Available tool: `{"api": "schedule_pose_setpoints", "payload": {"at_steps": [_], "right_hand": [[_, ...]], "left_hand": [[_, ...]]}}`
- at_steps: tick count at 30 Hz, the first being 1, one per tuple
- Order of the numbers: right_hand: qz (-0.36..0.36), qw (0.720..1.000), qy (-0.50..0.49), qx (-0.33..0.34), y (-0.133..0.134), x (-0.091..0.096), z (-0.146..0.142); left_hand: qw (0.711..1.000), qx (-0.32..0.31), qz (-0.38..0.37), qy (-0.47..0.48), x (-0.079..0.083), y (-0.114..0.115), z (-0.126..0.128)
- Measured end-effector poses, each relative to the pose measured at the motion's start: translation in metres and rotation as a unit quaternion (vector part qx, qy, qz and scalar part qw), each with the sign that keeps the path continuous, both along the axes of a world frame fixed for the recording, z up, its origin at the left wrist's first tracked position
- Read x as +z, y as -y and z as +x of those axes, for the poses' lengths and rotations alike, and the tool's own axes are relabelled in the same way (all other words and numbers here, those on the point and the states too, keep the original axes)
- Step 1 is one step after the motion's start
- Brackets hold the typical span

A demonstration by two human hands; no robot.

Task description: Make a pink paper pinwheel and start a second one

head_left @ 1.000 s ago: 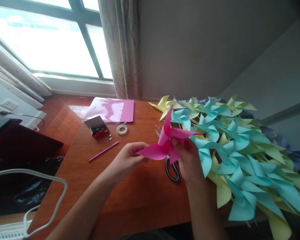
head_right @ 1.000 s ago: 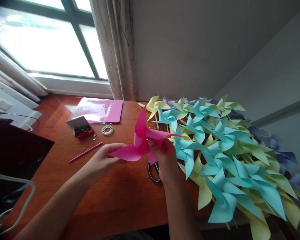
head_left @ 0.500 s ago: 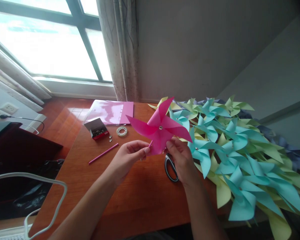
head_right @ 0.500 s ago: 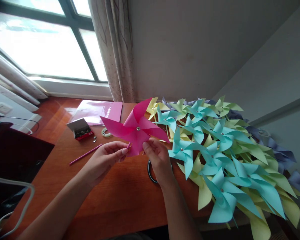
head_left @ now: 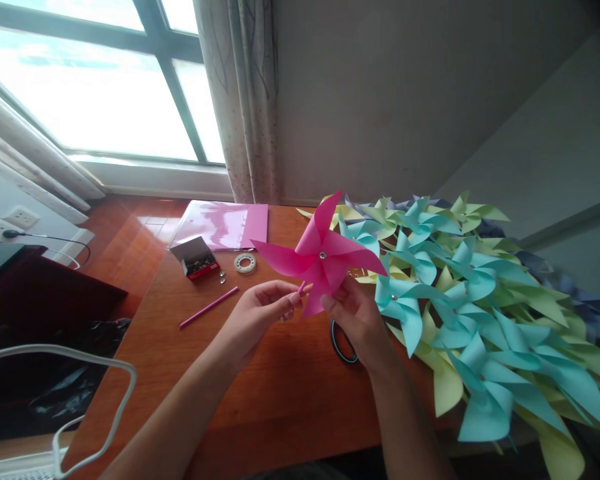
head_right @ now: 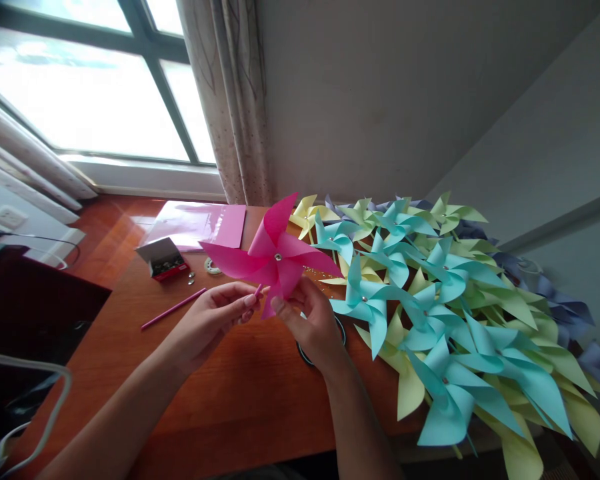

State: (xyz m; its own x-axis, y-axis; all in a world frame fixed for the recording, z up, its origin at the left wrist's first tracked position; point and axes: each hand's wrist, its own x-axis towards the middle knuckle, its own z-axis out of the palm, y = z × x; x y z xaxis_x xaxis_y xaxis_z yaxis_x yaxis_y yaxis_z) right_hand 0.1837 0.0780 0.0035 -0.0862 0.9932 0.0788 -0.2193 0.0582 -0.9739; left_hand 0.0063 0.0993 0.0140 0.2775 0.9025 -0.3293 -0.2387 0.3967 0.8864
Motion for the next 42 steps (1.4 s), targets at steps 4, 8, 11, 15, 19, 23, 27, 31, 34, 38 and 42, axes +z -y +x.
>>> {"api": "schedule_pose_setpoints", "payload": {"at_steps": [4, 8, 11, 15, 19, 23, 27, 31, 34, 38, 42], "right_hand": [[-0.011, 0.999, -0.043, -0.008, -0.001, -0.002, 0.0], [-0.045, 0.997, -0.055, -0.012, -0.001, -0.005, 0.002], [-0.063, 0.995, -0.072, 0.026, 0.001, -0.004, 0.0], [-0.073, 0.986, -0.039, 0.143, 0.006, 0.003, -0.006], [-0.087, 0.983, 0.056, 0.149, 0.007, 0.002, -0.007], [-0.031, 0.991, 0.129, 0.003, 0.001, -0.006, -0.007], [0.0, 0.997, 0.07, -0.011, -0.002, -0.009, -0.01], [-0.007, 1.0, 0.001, 0.006, 0.0, -0.006, -0.015], [-0.024, 0.999, -0.024, 0.008, 0.0, -0.005, -0.016], [-0.018, 0.999, -0.014, -0.029, -0.002, -0.009, -0.011], [-0.014, 0.997, 0.009, -0.07, -0.005, -0.012, -0.007]], "left_hand": [[1.0, 0.012, -0.003, -0.001, -0.001, 0.0, 0.0], [1.0, 0.022, 0.014, -0.006, -0.004, 0.0, 0.0], [0.999, 0.023, 0.022, -0.005, -0.007, 0.001, 0.002], [0.998, -0.009, 0.0, 0.056, -0.011, 0.003, 0.003], [0.995, 0.005, -0.023, 0.102, -0.015, 0.002, 0.002], [0.99, 0.002, -0.038, 0.139, -0.017, 0.002, 0.001], [0.986, -0.022, -0.056, 0.157, -0.017, 0.005, 0.004], [0.988, -0.042, -0.048, 0.142, -0.017, 0.008, 0.009], [0.992, -0.057, -0.032, 0.106, -0.019, 0.008, 0.009], [0.998, -0.065, 0.004, 0.02, -0.019, 0.006, 0.007], [0.995, -0.026, 0.08, -0.046, -0.014, 0.004, 0.005]]}}
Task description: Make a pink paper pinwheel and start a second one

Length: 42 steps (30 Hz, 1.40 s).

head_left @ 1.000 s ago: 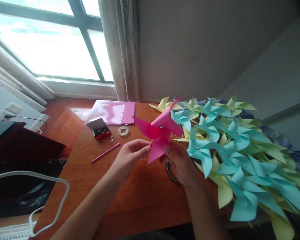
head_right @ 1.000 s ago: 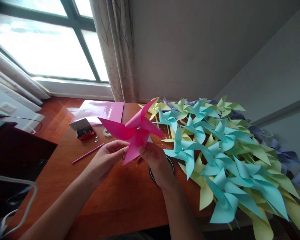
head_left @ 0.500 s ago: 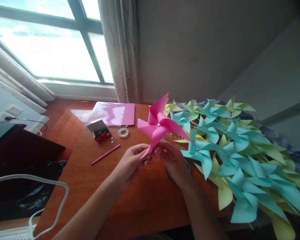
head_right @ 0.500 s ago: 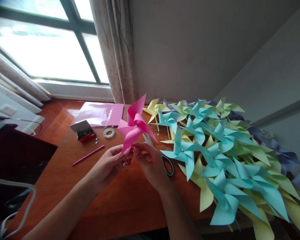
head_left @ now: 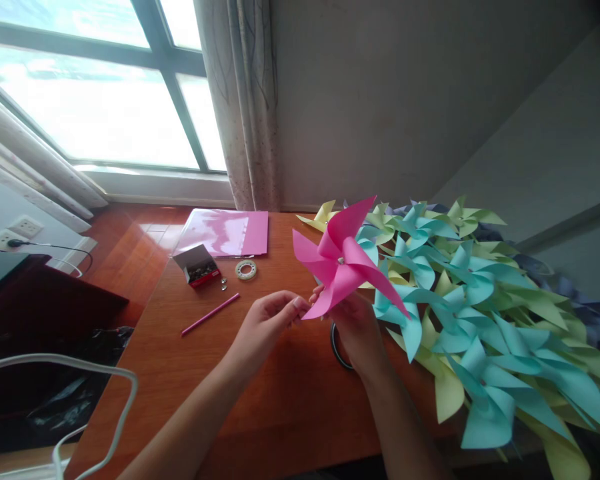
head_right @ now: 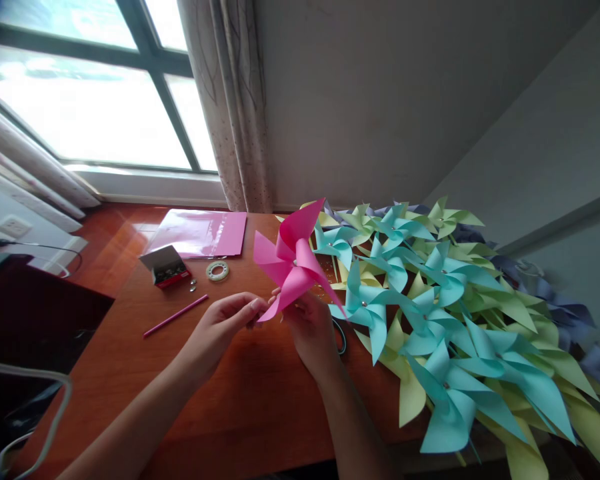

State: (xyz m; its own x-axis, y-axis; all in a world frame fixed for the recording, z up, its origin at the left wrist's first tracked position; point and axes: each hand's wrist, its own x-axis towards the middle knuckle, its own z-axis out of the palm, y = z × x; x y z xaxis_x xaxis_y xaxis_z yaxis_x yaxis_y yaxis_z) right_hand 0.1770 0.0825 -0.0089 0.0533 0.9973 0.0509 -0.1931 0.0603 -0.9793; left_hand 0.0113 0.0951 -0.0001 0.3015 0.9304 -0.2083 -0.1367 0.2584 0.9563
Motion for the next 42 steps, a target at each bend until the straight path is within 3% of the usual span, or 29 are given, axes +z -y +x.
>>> {"api": "schedule_pose_setpoints", "payload": {"at_steps": [4, 11, 15, 18, 21, 31, 36, 42], "right_hand": [[0.006, 0.999, 0.028, -0.022, 0.0, 0.003, -0.001], [0.002, 1.0, 0.028, -0.005, 0.0, 0.006, -0.001], [-0.032, 0.999, 0.006, 0.003, -0.001, 0.004, -0.002], [-0.05, 0.998, 0.001, 0.022, 0.0, 0.004, -0.002], [-0.057, 0.998, 0.004, 0.041, 0.001, 0.006, -0.003], [-0.072, 0.996, -0.005, 0.049, 0.003, -0.002, -0.002], [-0.073, 0.995, 0.049, 0.037, 0.002, 0.004, -0.003], [-0.021, 0.996, 0.075, 0.033, 0.001, -0.001, -0.001]], "left_hand": [[0.998, -0.017, 0.049, -0.021, 0.006, 0.001, 0.0], [0.997, -0.046, 0.053, -0.036, 0.01, 0.004, 0.001], [0.995, 0.045, 0.077, -0.042, 0.01, 0.003, -0.002], [0.981, 0.129, 0.137, -0.045, 0.011, 0.001, -0.007], [0.962, 0.172, 0.202, -0.072, 0.01, -0.001, -0.012], [0.952, 0.115, 0.245, -0.143, 0.007, 0.002, -0.012], [0.945, 0.116, 0.258, -0.165, 0.008, 0.004, -0.009], [0.91, 0.111, 0.334, -0.217, 0.015, 0.009, -0.006]]}}
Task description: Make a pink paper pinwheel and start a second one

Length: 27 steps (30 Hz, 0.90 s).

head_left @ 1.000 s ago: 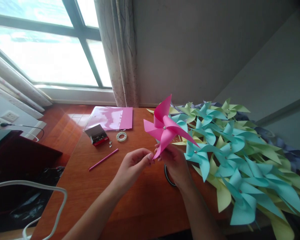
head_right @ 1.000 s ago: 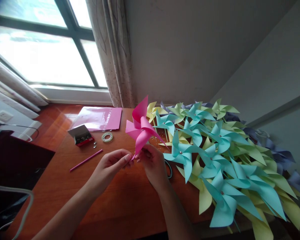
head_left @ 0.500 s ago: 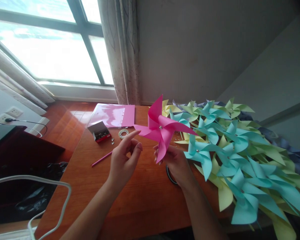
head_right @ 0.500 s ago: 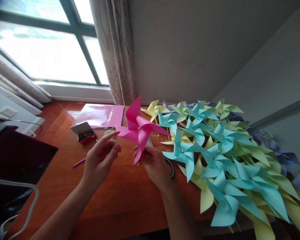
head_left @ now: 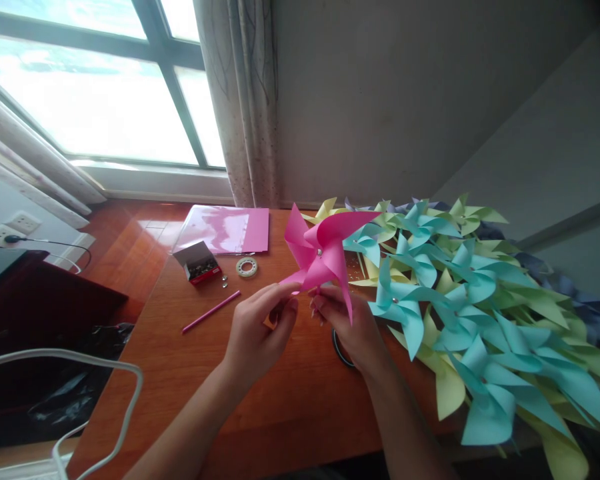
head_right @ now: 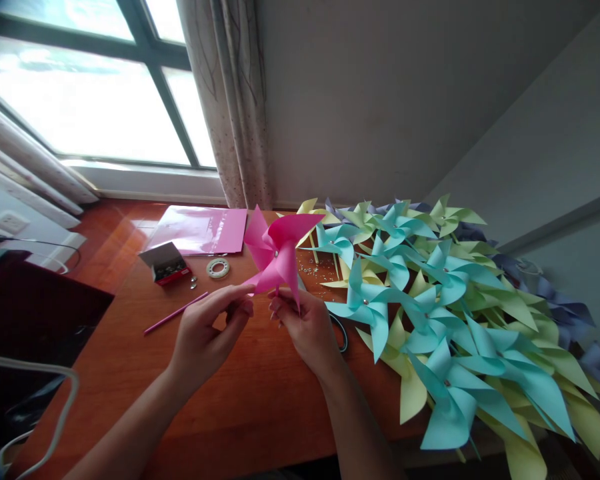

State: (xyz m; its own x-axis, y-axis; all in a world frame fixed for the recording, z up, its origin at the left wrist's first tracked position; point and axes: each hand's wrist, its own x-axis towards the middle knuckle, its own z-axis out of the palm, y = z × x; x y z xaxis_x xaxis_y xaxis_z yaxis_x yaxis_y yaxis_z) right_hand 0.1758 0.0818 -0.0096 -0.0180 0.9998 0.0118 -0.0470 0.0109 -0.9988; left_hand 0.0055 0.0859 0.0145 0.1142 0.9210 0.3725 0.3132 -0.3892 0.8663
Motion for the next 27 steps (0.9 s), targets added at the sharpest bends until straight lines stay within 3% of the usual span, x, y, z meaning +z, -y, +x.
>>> {"api": "schedule_pose_setpoints", "payload": {"at_steps": [4, 18, 27], "right_hand": [[-0.008, 0.999, -0.035, 0.001, -0.001, -0.009, 0.0], [0.011, 0.998, 0.041, 0.036, 0.0, -0.008, -0.003], [-0.009, 0.999, 0.009, 0.034, 0.001, -0.007, -0.002]], "left_hand": [[0.999, -0.019, 0.028, -0.029, 0.002, 0.005, 0.0], [0.993, -0.081, 0.048, -0.072, -0.001, 0.012, -0.003], [0.999, 0.038, -0.022, 0.01, 0.003, 0.003, -0.008]]}}
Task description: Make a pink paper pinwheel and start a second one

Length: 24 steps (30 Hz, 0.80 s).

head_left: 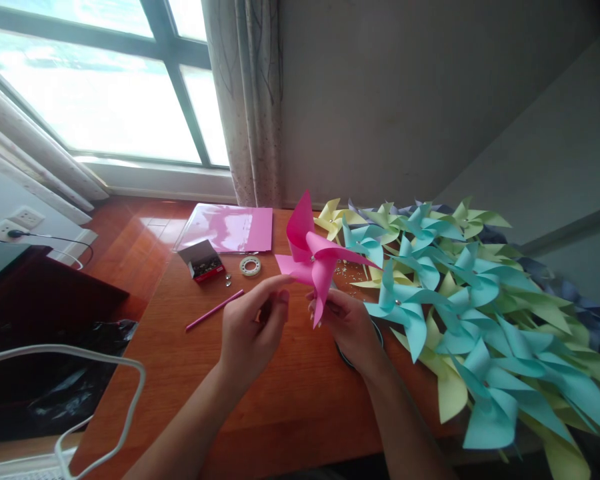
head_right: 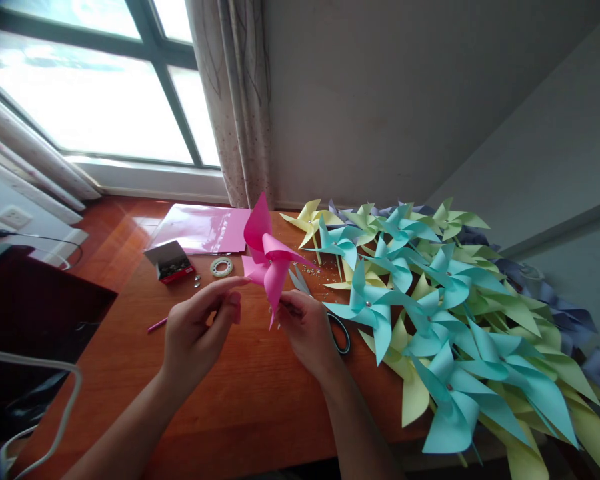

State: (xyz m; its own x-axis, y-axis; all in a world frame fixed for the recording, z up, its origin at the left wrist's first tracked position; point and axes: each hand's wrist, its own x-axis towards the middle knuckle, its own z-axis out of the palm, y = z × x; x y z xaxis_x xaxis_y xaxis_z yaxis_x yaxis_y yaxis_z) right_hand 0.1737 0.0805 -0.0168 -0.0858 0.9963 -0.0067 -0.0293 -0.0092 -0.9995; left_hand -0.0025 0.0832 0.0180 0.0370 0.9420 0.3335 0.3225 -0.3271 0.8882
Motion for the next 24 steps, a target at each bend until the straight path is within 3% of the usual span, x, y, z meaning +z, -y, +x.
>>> {"api": "schedule_pose_setpoints", "payload": {"at_steps": [11, 18, 24], "right_hand": [[-0.021, 0.999, -0.036, -0.001, 0.001, 0.006, 0.0], [-0.025, 0.999, 0.009, -0.026, 0.0, 0.004, -0.001], [0.017, 0.998, 0.058, -0.023, -0.001, 0.008, -0.001]], "left_hand": [[0.994, -0.003, -0.085, 0.062, -0.005, -0.009, 0.001], [0.997, -0.021, -0.066, 0.028, -0.008, -0.008, 0.003], [0.999, -0.04, -0.014, -0.018, -0.012, -0.005, 0.005]]}}
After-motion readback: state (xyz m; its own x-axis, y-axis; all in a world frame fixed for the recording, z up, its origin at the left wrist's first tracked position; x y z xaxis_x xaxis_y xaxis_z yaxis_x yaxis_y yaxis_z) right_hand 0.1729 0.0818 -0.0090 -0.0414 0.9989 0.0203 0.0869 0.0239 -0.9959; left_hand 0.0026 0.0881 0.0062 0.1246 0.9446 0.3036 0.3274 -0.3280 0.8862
